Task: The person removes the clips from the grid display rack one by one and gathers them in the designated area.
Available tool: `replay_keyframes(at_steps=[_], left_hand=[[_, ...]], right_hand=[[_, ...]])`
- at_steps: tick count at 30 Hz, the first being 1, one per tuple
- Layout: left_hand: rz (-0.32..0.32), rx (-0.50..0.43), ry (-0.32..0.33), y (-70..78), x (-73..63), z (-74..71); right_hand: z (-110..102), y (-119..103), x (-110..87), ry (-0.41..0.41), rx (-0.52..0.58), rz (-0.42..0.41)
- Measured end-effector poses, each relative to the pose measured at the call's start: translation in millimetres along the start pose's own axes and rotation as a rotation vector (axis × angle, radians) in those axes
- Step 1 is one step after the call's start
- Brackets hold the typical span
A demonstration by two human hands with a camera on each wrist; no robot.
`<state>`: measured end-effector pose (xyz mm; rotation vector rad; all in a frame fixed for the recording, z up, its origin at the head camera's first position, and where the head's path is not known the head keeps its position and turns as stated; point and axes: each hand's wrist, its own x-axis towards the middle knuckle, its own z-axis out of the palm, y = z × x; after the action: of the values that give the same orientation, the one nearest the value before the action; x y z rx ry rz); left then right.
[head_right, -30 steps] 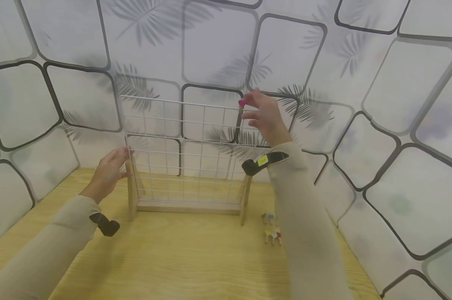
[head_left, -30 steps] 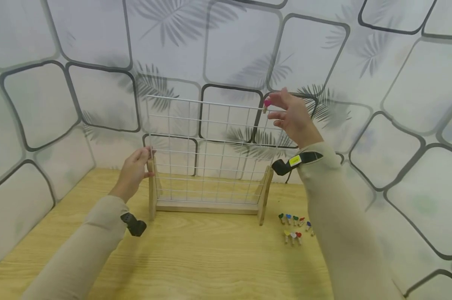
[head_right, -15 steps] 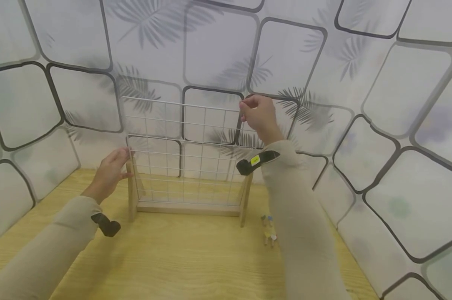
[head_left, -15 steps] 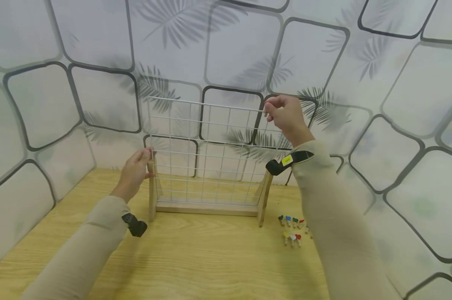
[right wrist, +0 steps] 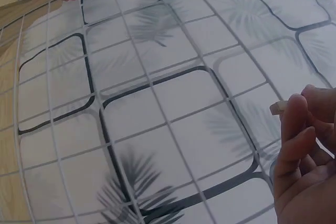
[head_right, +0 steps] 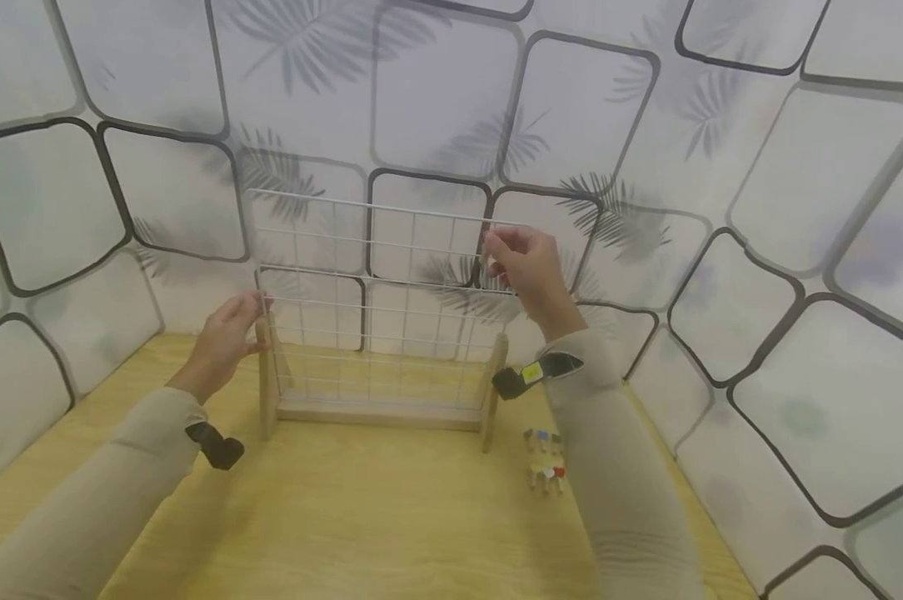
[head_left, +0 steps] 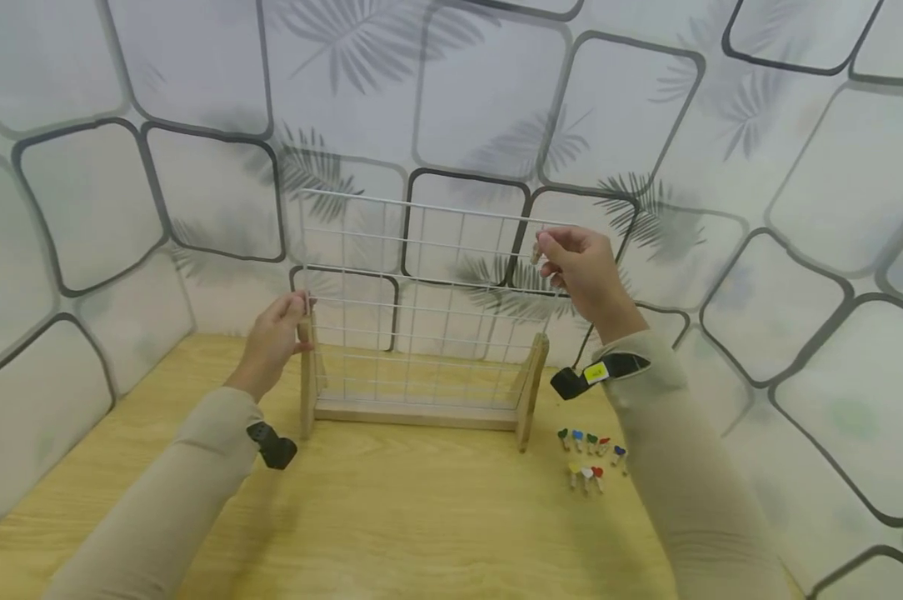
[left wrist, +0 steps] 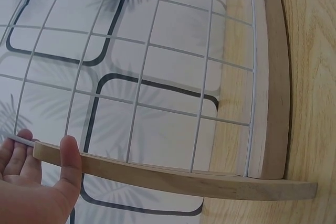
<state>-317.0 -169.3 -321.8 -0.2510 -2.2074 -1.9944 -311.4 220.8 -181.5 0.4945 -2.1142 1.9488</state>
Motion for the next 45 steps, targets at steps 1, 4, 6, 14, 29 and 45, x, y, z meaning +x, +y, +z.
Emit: replay_keyframes(at_steps=[1,4,6,14,29,45], left_hand=[[-0.001,0.001,-0.004,0.4,0.2,-0.3],[0.001,0.005,-0.021,2.0,0.7,0.1],[0.001,0.005,-0.027,2.7,0.8,0.7],[-0.002,0.002,-0.029,4.3,1.2,2.1],[-0.002,-0.023,-0.004,5.5,2.9,0.1],[-0.016,-0.030,0.006,0.2,1.4,-0.2]], right_hand=[[-3.0,4.6,-3.6,-0.001,-0.008,0.012],[-13.0,18.6,-16.4,-0.001,-0.040,0.053],[-20.5,29.2,-26.3,-0.006,-0.057,0.082],[-52.3,79.9,-66.6,-0.021,-0.138,0.163],[-102.4,153.7,-125.6,0.028,-0.232,0.329],[-138.2,205.5,-184.1,0.054,-0.464,0.526]])
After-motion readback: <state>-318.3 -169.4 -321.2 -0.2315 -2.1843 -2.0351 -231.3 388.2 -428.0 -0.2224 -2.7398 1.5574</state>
